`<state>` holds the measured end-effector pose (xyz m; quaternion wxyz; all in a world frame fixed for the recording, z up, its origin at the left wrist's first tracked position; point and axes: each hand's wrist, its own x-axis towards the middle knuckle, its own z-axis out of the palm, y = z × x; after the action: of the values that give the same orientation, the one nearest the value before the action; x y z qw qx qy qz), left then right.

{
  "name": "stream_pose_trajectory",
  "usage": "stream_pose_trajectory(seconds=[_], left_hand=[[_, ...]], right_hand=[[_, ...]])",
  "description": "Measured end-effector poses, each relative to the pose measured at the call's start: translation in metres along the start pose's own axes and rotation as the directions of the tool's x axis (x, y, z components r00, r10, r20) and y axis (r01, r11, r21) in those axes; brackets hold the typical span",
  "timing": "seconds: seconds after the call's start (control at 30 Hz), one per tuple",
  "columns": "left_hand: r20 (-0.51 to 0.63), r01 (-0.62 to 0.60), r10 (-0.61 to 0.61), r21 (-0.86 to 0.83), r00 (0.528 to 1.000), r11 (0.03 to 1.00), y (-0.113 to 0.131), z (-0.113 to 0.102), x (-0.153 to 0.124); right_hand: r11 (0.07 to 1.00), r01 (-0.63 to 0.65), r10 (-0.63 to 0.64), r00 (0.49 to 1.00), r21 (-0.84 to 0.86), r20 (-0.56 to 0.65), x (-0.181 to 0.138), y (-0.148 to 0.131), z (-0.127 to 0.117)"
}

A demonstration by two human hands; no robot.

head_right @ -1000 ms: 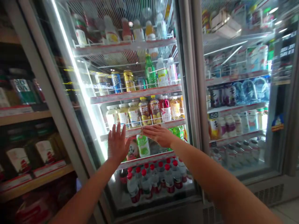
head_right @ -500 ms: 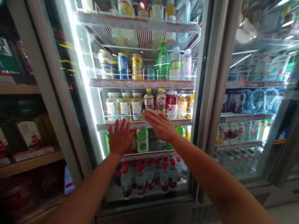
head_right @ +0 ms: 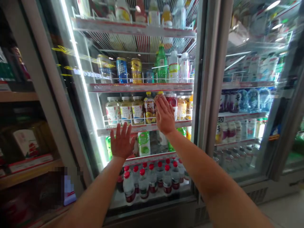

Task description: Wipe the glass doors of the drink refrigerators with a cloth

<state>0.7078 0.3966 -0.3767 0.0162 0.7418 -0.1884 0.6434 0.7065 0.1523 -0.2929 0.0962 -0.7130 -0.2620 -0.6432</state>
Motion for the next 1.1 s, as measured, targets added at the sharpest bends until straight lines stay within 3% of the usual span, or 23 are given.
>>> stream_pose_trajectory(seconds=[0.03,0.07,0.13,0.17,0.2,0.23,0.27,0.3,0.33,0.37,0.4,0.43,0.47,0.53,0.57,0.6,0.63,0.67,0.73,0.77,0.9,1.0,1.1], left_hand=[[0.007,0.004,-0.004,0.007,1.000,1.000,0.000,0.000,0.000],[0.014,0.007,-0.007,0.011,1.000,1.000,-0.001,0.001,0.000],[0.019,0.012,-0.012,0.006,1.000,1.000,-0.001,0.001,0.000],[0.016,0.013,-0.013,-0.004,1.000,1.000,-0.001,0.001,0.000],[0.010,0.011,-0.011,-0.014,1.000,1.000,-0.001,0.001,0.000],[0.005,0.006,-0.006,-0.020,1.000,1.000,-0.001,0.001,0.000],[0.001,0.002,-0.002,-0.022,1.000,1.000,-0.001,0.001,0.000],[-0.001,-0.002,0.002,-0.017,1.000,1.000,0.000,0.001,0.000],[-0.001,-0.005,0.005,-0.009,1.000,1.000,0.000,0.001,0.000],[0.000,-0.010,0.010,-0.002,1.000,1.000,0.000,0.001,0.000],[0.003,-0.011,0.011,0.005,1.000,1.000,0.000,0.000,0.000],[0.007,-0.009,0.009,0.012,1.000,1.000,0.000,0.000,0.000],[0.009,-0.009,0.008,0.019,1.000,1.000,-0.001,0.000,0.001],[0.008,-0.014,0.013,0.032,1.000,0.999,-0.001,-0.001,0.002],[0.005,-0.017,0.017,0.039,1.000,0.999,-0.002,-0.001,0.003],[-0.001,-0.021,0.021,0.044,1.000,0.999,-0.002,-0.001,0.003],[-0.009,-0.028,0.029,0.048,1.000,0.998,-0.002,0.000,0.004],[-0.017,-0.035,0.036,0.048,0.999,0.998,-0.001,0.000,0.003],[-0.026,-0.037,0.038,0.041,0.999,0.998,0.000,0.001,0.001],[-0.034,-0.034,0.036,0.033,0.999,0.999,0.000,0.001,-0.001],[-0.046,-0.063,0.062,-0.018,0.997,0.998,-0.012,-0.009,0.009],[-0.107,-0.050,0.052,0.015,0.993,0.999,-0.034,-0.028,0.046],[-0.135,0.106,-0.097,0.055,0.986,0.993,-0.057,-0.044,0.096]], right_hand=[[0.998,0.054,-0.054,0.998,0.014,0.019,0.000,0.000,-0.001],[0.981,0.186,-0.189,0.978,0.051,0.083,-0.002,-0.001,-0.001],[0.867,0.468,-0.498,0.834,0.174,0.237,-0.006,0.001,-0.004],[0.825,0.524,-0.564,0.778,0.210,0.275,-0.007,0.004,-0.006],[0.838,0.508,-0.545,0.791,0.199,0.278,-0.006,0.008,-0.008],[0.897,0.418,-0.440,0.867,0.141,0.232,-0.004,0.013,-0.009],[0.963,0.262,-0.269,0.954,0.062,0.130,-0.002,0.017,-0.010],[0.997,0.083,-0.083,0.997,-0.002,-0.005,-0.001,0.021,-0.011],[0.998,-0.059,0.055,0.991,-0.033,-0.126,0.000,0.024,-0.011],[0.992,-0.122,0.111,0.976,-0.045,-0.188,-0.001,0.025,-0.012],[0.995,-0.085,0.075,0.983,-0.050,-0.170,-0.003,0.025,-0.013],[0.998,0.046,-0.049,0.996,-0.041,-0.078,-0.005,0.024,-0.014],[0.974,0.228,-0.228,0.972,0.001,0.058,-0.007,0.025,-0.015],[0.874,0.473,-0.485,0.840,0.109,0.243,-0.006,0.029,-0.019],[0.873,0.475,-0.487,0.837,0.108,0.250,-0.003,0.034,-0.020],[0.918,0.393,-0.397,0.897,0.060,0.194,0.001,0.039,-0.021],[0.972,0.235,-0.233,0.969,-0.008,0.079,0.006,0.045,-0.021],[0.997,0.048,-0.052,0.996,-0.057,-0.071,0.010,0.049,-0.020],[0.983,-0.167,0.141,0.953,-0.079,-0.269,0.015,0.054,-0.016],[0.982,-0.166,0.136,0.950,-0.084,-0.282,0.015,0.055,-0.014],[0.994,0.036,-0.050,0.989,-0.100,-0.141,0.004,0.048,-0.008],[0.993,0.045,-0.065,0.982,-0.112,-0.179,-0.001,0.045,-0.008],[0.993,0.058,-0.079,0.976,-0.105,-0.204,-0.003,0.046,-0.009]])
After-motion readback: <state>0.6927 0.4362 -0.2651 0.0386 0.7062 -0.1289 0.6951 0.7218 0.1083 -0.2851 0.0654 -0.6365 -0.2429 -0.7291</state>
